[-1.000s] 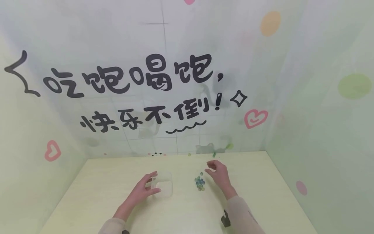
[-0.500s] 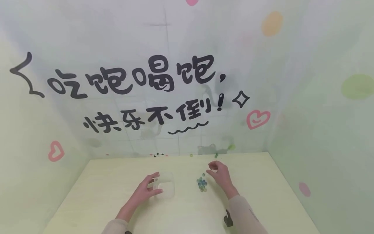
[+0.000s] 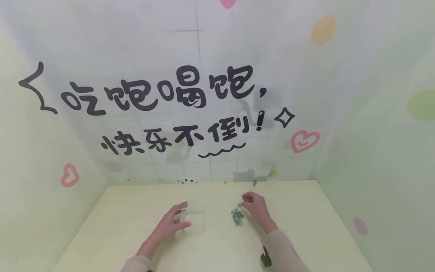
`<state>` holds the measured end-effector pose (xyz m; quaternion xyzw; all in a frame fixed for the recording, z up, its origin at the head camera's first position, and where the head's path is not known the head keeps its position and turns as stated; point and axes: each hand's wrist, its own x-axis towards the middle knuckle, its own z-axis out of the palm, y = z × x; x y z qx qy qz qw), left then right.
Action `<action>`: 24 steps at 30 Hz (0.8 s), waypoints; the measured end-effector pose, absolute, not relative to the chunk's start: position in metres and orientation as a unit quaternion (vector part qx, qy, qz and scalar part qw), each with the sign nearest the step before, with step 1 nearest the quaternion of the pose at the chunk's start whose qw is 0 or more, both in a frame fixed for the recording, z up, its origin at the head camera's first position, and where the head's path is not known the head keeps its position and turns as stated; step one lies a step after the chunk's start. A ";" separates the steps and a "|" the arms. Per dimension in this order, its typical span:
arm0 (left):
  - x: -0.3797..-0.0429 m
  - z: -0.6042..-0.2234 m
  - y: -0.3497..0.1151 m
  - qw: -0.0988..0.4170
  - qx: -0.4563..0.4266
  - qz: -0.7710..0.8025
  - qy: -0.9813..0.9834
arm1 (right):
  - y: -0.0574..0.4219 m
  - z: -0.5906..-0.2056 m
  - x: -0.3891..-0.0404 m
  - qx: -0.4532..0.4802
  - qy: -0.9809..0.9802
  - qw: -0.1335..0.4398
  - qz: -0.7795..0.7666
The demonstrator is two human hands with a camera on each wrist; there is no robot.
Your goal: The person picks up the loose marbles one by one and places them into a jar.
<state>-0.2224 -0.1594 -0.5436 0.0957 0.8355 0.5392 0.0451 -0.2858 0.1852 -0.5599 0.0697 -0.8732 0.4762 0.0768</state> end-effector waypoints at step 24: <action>-0.224 -0.546 -0.163 0.047 0.121 0.529 0.839 | 0.173 -0.563 -0.282 0.064 -0.879 0.060 0.469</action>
